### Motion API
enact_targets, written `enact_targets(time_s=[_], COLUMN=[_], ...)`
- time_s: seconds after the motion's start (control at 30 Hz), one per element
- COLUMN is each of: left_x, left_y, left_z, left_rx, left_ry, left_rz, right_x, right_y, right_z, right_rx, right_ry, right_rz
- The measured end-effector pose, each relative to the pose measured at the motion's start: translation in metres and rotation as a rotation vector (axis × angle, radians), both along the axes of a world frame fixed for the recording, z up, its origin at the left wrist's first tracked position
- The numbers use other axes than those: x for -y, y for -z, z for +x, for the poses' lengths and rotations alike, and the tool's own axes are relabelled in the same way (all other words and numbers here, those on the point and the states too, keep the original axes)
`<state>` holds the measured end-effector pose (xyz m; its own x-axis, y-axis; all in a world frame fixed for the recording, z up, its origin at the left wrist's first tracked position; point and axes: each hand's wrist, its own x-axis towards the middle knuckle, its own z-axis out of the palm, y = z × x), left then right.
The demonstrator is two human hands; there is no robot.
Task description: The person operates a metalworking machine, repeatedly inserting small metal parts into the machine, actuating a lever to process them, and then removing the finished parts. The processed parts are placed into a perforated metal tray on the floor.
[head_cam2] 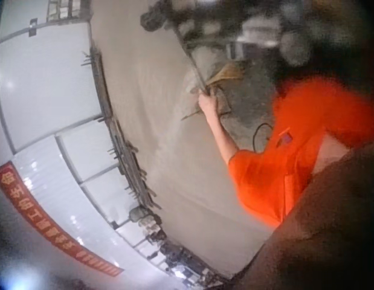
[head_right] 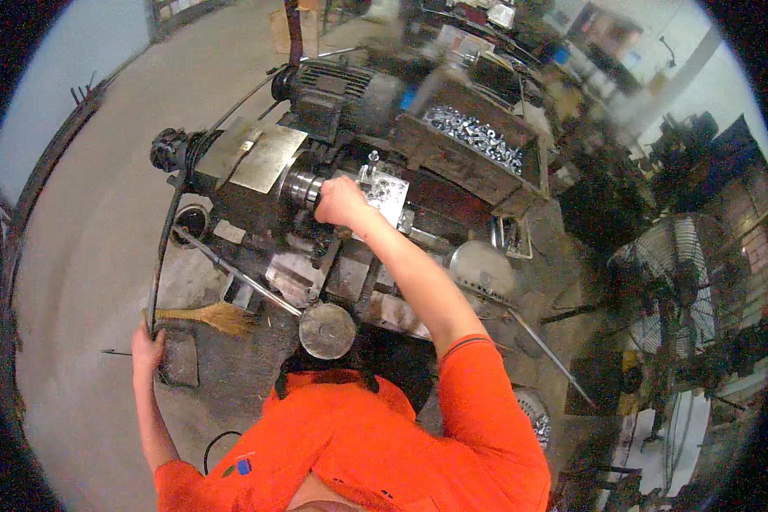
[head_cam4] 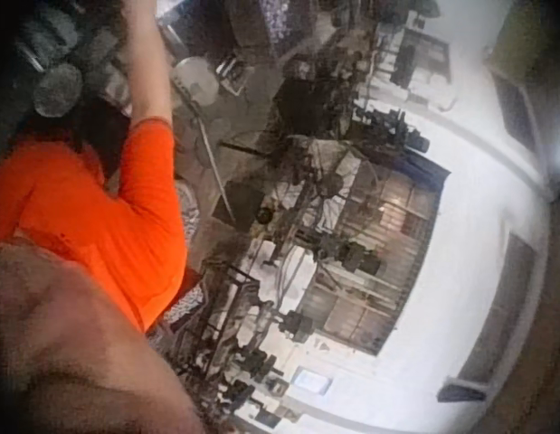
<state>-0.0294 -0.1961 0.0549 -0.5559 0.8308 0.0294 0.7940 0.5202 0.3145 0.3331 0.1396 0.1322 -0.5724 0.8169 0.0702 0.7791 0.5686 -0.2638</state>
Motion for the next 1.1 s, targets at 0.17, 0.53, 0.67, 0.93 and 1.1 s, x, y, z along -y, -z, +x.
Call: enact_targets(time_s=[0.17, 0.53, 0.67, 0.93, 1.1], left_x=[-0.009, -0.018, -0.019, -0.066, -0.092], left_y=[-0.001, 0.011, 0.022, -0.002, 0.028], left_z=[0.001, -0.023, -0.155, -0.203, -0.143], left_rx=[-0.039, -0.307, -0.512, -0.586, -0.212], left_ry=[-0.063, -0.020, -0.105, -0.073, -0.022], left_rz=[-0.020, -0.116, -0.199, -0.204, 0.572], right_x=[-0.014, -0.008, 0.005, 0.008, 0.084], right_y=[0.011, 0.012, -0.012, 0.004, -0.009], right_z=[-0.006, -0.002, -0.006, 0.005, 0.065], right_rx=[-0.190, -0.524, -0.443, -0.529, -0.685], right_ry=[0.092, 0.128, 0.269, 0.247, 0.111], right_rz=[-0.132, 0.012, -0.236, -0.028, 0.154])
